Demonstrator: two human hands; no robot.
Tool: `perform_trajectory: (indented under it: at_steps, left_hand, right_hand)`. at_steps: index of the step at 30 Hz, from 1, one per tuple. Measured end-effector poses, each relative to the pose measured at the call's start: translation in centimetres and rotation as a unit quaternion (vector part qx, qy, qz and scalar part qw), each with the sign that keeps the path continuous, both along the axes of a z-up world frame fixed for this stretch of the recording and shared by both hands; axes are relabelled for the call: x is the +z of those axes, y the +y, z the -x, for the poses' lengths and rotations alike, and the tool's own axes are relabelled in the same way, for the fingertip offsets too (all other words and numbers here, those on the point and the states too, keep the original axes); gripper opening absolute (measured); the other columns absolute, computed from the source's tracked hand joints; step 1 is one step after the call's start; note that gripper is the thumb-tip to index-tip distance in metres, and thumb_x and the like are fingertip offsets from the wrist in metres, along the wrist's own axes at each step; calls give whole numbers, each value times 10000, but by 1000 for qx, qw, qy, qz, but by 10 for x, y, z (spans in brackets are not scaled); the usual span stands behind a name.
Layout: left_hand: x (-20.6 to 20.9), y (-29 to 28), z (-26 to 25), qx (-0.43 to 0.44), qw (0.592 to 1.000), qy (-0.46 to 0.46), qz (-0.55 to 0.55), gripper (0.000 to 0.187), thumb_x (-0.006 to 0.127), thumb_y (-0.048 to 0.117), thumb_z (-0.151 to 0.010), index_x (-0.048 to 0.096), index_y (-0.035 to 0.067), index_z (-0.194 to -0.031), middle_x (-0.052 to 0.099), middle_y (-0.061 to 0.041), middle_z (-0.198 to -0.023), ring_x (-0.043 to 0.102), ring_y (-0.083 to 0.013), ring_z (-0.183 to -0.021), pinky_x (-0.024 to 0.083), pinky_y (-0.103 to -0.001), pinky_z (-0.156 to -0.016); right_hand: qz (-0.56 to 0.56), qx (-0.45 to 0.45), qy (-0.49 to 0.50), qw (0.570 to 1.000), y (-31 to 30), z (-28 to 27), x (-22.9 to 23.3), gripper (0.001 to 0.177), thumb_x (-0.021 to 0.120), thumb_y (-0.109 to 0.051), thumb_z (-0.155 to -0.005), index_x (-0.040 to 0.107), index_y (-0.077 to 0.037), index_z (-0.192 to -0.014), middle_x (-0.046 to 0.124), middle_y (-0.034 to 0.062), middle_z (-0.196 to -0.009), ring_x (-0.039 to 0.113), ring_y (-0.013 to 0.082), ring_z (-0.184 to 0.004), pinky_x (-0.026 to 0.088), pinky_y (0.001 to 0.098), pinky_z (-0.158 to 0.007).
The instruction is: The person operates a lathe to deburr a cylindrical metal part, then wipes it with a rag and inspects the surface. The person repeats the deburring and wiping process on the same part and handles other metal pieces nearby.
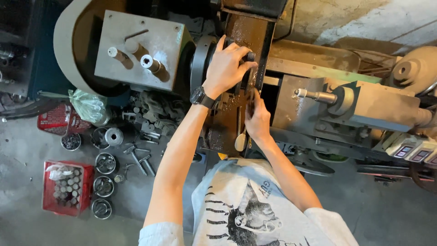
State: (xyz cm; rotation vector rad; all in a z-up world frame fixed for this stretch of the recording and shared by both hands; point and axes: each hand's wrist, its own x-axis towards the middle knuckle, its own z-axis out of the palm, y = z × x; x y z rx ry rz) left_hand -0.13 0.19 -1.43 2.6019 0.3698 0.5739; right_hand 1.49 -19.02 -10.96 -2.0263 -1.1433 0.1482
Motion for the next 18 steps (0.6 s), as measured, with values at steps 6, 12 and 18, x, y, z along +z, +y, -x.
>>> perform_trajectory:
  at_steps: [6, 12, 18]
  left_hand:
    - [5, -1, 0, -10, 999, -12, 52, 276, 682, 316, -818, 647, 70, -938, 640, -74, -830, 607, -219, -807, 182, -555, -1034]
    - [92, -9, 7, -70, 975, -185, 100, 219, 692, 131, -867, 530, 87, -1009, 616, -50, -931, 604, -217, -898, 169, -551, -1060]
    - [178, -49, 79, -100, 962, -213, 139, 246, 635, -57, -918, 487, 79, -1060, 604, -59, -951, 611, -169, -831, 471, -260, -748]
  right_hand:
    - [247, 28, 342, 906, -17, 38, 4, 230, 552, -74, -865, 479, -24, -1077, 671, 142, -869, 678, 195, -622, 586, 299, -645]
    - [243, 57, 383, 890, -24, 52, -8, 293, 535, -62, -865, 471, 43, -1131, 653, 142, -609, 659, 221, -502, 574, 311, -547]
    - [273, 12, 421, 865, -32, 32, 5, 266, 567, -216, -855, 536, -36, -1048, 680, 105, -864, 689, 179, -623, 553, 285, -606]
